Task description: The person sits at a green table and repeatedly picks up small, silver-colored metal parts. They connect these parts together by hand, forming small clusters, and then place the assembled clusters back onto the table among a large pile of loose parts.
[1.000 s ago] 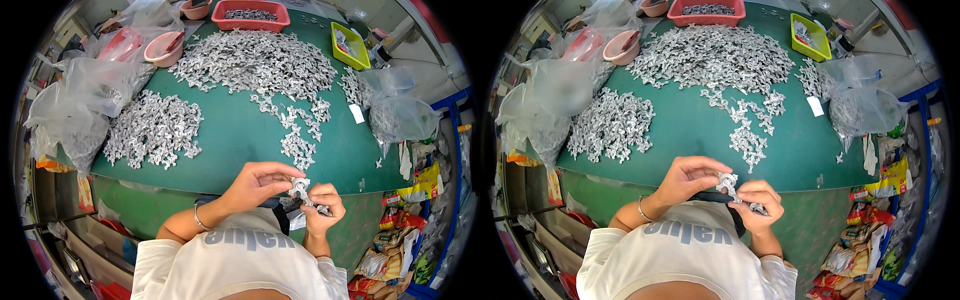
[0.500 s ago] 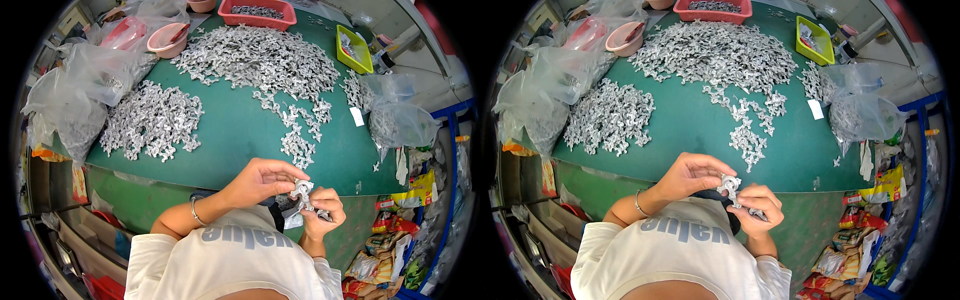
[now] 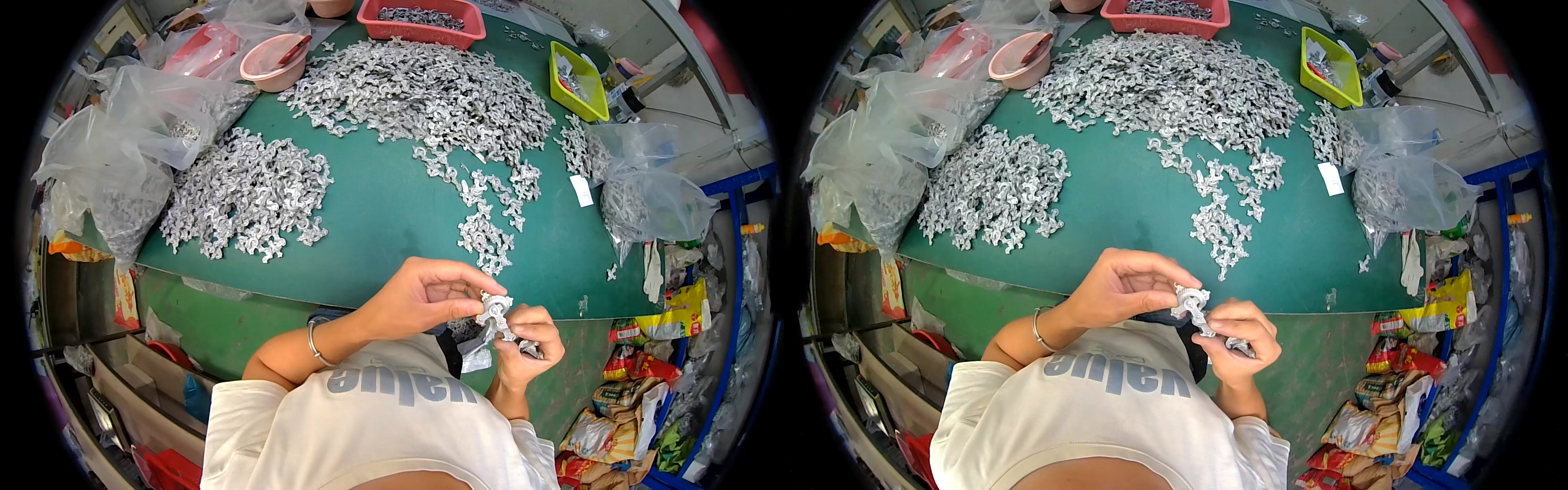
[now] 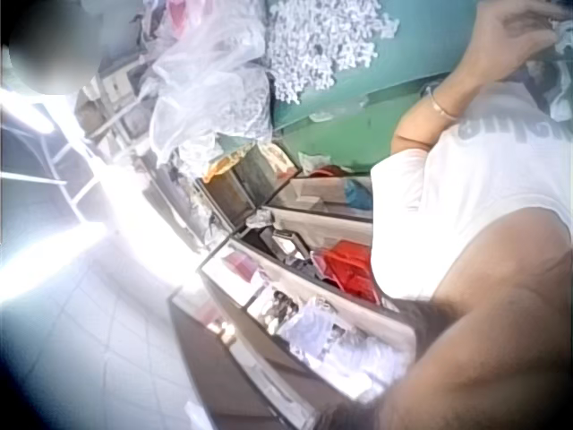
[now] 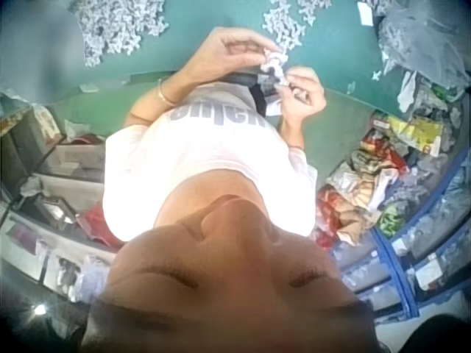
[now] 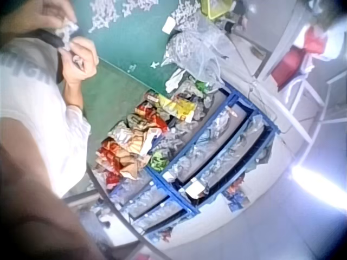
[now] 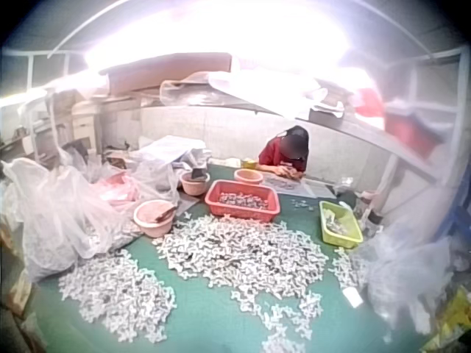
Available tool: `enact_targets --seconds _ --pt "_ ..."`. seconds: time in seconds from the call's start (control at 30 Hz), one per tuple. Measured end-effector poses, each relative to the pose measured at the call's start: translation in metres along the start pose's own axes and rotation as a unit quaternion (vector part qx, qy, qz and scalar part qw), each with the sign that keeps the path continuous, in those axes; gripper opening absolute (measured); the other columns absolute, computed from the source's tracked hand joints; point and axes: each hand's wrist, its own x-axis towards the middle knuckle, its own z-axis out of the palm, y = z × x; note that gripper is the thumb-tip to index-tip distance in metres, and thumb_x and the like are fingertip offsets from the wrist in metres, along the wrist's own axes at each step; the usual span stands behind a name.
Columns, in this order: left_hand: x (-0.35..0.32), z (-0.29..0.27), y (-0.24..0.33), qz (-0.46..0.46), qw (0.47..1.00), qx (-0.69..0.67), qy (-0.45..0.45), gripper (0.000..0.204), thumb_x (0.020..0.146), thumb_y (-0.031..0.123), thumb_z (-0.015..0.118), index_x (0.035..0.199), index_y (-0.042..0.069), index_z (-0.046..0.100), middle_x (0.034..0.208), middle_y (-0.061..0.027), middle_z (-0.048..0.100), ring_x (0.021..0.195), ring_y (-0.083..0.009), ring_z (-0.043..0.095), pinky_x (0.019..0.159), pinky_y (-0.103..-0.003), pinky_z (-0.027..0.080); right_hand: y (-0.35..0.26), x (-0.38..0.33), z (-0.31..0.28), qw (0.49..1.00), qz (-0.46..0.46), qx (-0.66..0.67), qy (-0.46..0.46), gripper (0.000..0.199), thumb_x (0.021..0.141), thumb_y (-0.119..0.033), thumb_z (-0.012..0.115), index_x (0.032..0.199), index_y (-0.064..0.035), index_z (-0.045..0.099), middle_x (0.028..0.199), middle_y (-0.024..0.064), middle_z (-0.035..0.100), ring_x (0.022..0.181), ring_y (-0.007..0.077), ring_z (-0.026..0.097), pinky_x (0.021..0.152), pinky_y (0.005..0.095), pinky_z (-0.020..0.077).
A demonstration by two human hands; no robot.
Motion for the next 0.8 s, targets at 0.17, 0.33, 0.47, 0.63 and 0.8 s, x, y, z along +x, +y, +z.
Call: enact_targets --seconds 0.17,0.33,0.47,0.63,0.8 --pt "-0.0007 -0.0009 -0.0004 0.006 1.0 0.0 0.0 0.025 0.079 -0.008 0.056 0.104 -0.007 0.056 0.1 -0.0117 0.06 0.091 -0.0136 0.057 0.081 -0.026 0.046 -0.0001 -0.0008 0.0004 1.0 0.005 0.002 -0.001 0.033 0.053 0.009 0.076 0.079 0.0022 0.056 0.073 0.0158 0.058 0.058 0.0168 0.054 0.05 0.0283 0.0422" --pt "-0.0016 -0.0013 -0.0007 -0.001 1.0 -0.003 0.003 0.025 0.079 -0.008 0.056 0.104 -0.006 0.056 0.1 -0.0115 0.06 0.091 -0.0136 0.057 0.081 -0.026 0.046 0.001 -0.0019 -0.0004 1.0 0.004 -0.007 0.0 0.034 0.053 0.01 0.075 0.08 0.0023 0.056 0.074 0.0168 0.059 0.059 0.0172 0.054 0.051 0.0288 0.0429" --pt "-0.0018 -0.0015 -0.0008 0.003 1.0 -0.002 0.0 0.025 0.079 -0.007 0.056 0.104 -0.006 0.056 0.1 -0.0114 0.059 0.092 -0.0135 0.057 0.082 -0.026 0.045 0.0006 -0.0023 -0.0005 1.0 0.006 -0.009 -0.001 0.033 0.053 0.011 0.074 0.08 0.0024 0.056 0.074 0.0172 0.059 0.059 0.0175 0.054 0.052 0.0288 0.0434" --pt "-0.0017 -0.0015 -0.0008 -0.002 1.0 -0.005 -0.001 0.025 0.079 -0.007 0.056 0.104 -0.006 0.056 0.1 -0.0112 0.059 0.092 -0.0135 0.056 0.082 -0.026 0.045 0.0008 -0.0049 -0.001 1.0 0.019 -0.014 0.012 0.032 0.054 0.012 0.072 0.08 0.0023 0.056 0.075 0.0169 0.059 0.061 0.0181 0.055 0.054 0.0283 0.0444" --pt "-0.0008 -0.0017 -0.0018 -0.021 1.0 -0.006 0.016 0.026 0.079 -0.005 0.056 0.105 -0.006 0.055 0.099 -0.0105 0.059 0.092 -0.0136 0.056 0.082 -0.026 0.045 0.0002 -0.0095 0.0002 0.994 0.096 -0.003 0.048 0.027 0.059 0.01 0.069 0.082 0.0032 0.056 0.076 0.0151 0.059 0.063 0.0169 0.056 0.055 0.0266 0.0448"
